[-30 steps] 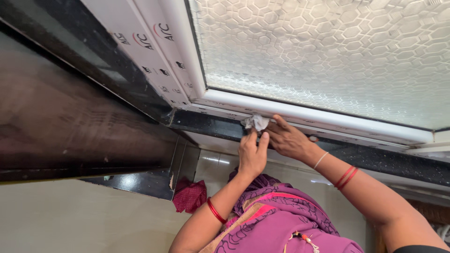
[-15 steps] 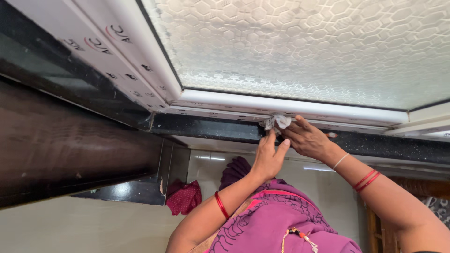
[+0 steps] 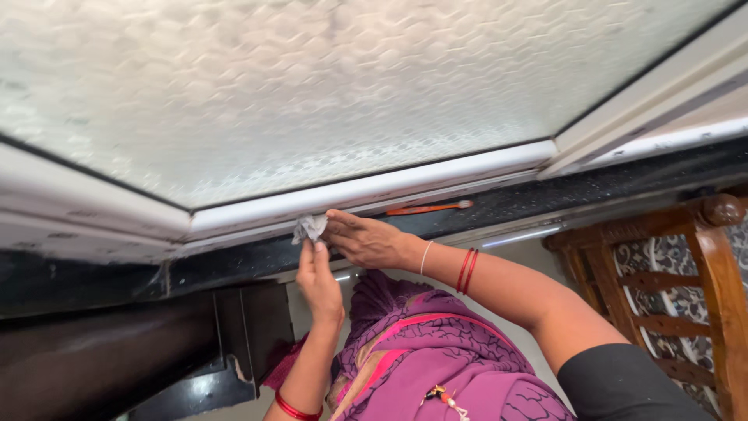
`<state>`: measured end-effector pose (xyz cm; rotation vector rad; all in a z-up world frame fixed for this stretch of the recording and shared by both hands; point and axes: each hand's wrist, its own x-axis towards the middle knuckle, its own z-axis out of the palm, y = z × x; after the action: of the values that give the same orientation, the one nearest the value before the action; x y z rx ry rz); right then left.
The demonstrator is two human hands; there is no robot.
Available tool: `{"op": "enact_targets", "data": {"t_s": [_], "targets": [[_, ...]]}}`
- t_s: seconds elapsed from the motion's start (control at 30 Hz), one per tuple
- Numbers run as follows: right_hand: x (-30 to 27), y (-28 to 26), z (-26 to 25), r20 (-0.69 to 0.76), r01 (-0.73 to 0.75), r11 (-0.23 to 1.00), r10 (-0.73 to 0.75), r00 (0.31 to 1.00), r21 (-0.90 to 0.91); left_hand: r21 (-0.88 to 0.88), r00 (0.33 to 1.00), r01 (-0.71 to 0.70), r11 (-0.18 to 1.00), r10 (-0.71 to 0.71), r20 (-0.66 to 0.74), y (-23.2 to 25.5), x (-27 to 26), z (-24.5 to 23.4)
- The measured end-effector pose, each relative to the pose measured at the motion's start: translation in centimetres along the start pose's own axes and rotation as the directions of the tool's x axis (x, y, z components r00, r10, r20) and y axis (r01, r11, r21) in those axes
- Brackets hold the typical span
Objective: The person wipes the white window frame and sill with a cloth, moving along the bottom, side, and corner sections. The person repeatedly wipes the same areas and occasionally folds the cloth while continuing to clean the frame.
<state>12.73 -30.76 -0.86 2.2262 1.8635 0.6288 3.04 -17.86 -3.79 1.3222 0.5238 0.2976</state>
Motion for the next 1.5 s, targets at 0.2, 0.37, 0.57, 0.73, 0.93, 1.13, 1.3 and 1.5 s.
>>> {"op": "enact_targets", "data": {"t_s": [0.2,0.37,0.57,0.73,0.93,1.13,1.3,1.5], "targets": [[-4.2,0.9,0.5,0.003,-0.087,0.993,0.087,0.996,0.082,0.154,0.999,0.046,0.987,-0.043,-0.021,-0.5,-1.0,3.6],[-10.7,2.4,0.2,0.032,-0.174,0.984,0.173,0.984,0.045,0.134,0.982,-0.069,0.989,0.044,0.184,-2.1,-2.6,8.4],[-18.5,4.0,-1.5,0.074,-0.312,0.95,0.314,0.947,-0.032,0.334,0.943,-0.054,0.941,-0.062,0.327,-2.4,-4.7,15.1],[-24.1,4.0,-2.2,0.141,-0.434,0.897,0.441,0.886,-0.078,0.301,0.872,-0.132,0.944,-0.034,0.489,-2.2,-5.7,20.0],[-29.1,3.7,-3.4,0.179,-0.623,0.781,0.619,0.765,-0.037,0.295,0.752,-0.312,0.903,0.045,0.658,-6.4,-6.0,25.3],[-30.0,3.5,-4.4,0.068,-0.745,0.667,0.744,0.664,-0.021,0.318,0.72,-0.366,0.875,0.05,0.692,-8.2,-6.9,28.6],[-28.0,2.8,-3.8,-0.119,-0.819,0.52,0.854,0.507,0.243,0.44,0.725,-0.171,0.882,-0.19,0.662,-4.2,-6.4,27.7],[-24.4,3.2,-2.3,-0.075,-0.822,0.322,0.942,0.326,0.47,0.349,0.768,-0.203,0.915,-0.072,0.637,-3.6,-5.4,25.1]]}}
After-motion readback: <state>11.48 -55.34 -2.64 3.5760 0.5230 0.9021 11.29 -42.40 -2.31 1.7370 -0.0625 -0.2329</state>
